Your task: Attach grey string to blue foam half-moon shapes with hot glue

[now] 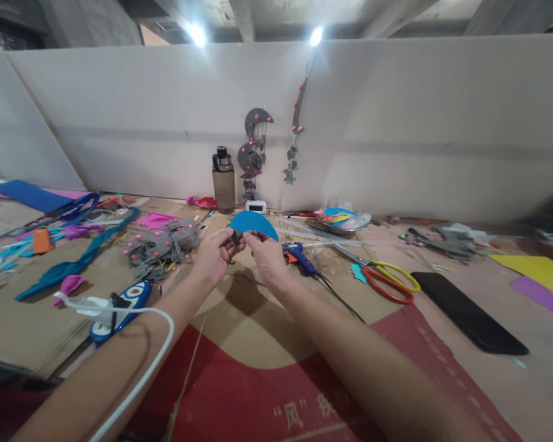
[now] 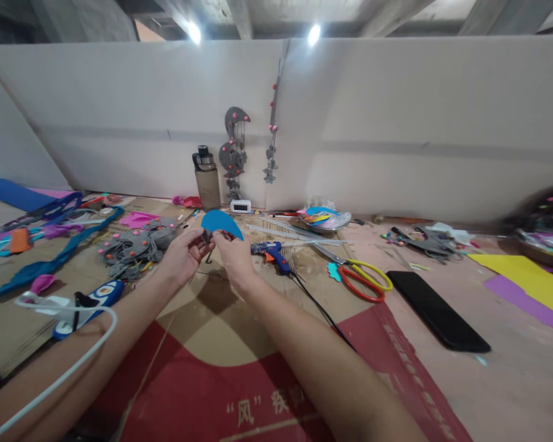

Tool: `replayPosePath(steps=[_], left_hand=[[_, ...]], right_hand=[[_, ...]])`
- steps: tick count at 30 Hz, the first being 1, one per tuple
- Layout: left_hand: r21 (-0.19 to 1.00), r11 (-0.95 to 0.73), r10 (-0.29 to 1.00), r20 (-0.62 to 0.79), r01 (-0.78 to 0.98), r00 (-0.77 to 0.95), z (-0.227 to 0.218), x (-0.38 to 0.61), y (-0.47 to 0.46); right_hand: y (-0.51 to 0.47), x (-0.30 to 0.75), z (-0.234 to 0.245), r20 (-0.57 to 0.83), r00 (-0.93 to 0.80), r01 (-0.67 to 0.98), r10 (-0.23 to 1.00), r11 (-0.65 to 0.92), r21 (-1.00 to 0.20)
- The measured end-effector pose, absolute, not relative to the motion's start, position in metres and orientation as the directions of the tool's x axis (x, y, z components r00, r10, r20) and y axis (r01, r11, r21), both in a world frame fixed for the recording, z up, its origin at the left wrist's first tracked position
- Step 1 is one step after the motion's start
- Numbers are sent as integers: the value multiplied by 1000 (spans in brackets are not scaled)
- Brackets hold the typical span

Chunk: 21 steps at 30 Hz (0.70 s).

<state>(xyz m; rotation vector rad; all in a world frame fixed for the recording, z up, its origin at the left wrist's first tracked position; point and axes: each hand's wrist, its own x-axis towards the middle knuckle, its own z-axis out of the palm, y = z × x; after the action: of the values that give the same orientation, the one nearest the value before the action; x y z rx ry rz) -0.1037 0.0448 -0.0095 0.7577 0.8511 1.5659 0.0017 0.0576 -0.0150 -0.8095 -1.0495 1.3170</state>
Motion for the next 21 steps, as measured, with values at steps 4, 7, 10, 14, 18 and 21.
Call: replayPosePath(steps=[4,7,10,14,18,21], left_hand=[[805,23,984,-123,-593,-128,-6,-105,45],[831,43,990,-110,-555,-88,-8,-106,47],[902,-92,988,31,-421,-151,-14,-104,47],[946,-275,957,252,-171,-141,-16,-98,42],[948,-258,953,282,187,-115,-12,-97,36],[921,-193,951,261,339,-168,-14,-102,36]], right_hand=[[55,3,-14,244,-90,-327,966,203,-923],[55,6,-14,292,-133,-293,947,244,-924],[56,7,-15,298,-123,-303,947,251,-920],[58,7,-17,298,-89,-302,950,259,-917],[59,8,-20,319,-71,-88,945,313,-946],[57,9,-21,425,-122,87,897,437,-895]])
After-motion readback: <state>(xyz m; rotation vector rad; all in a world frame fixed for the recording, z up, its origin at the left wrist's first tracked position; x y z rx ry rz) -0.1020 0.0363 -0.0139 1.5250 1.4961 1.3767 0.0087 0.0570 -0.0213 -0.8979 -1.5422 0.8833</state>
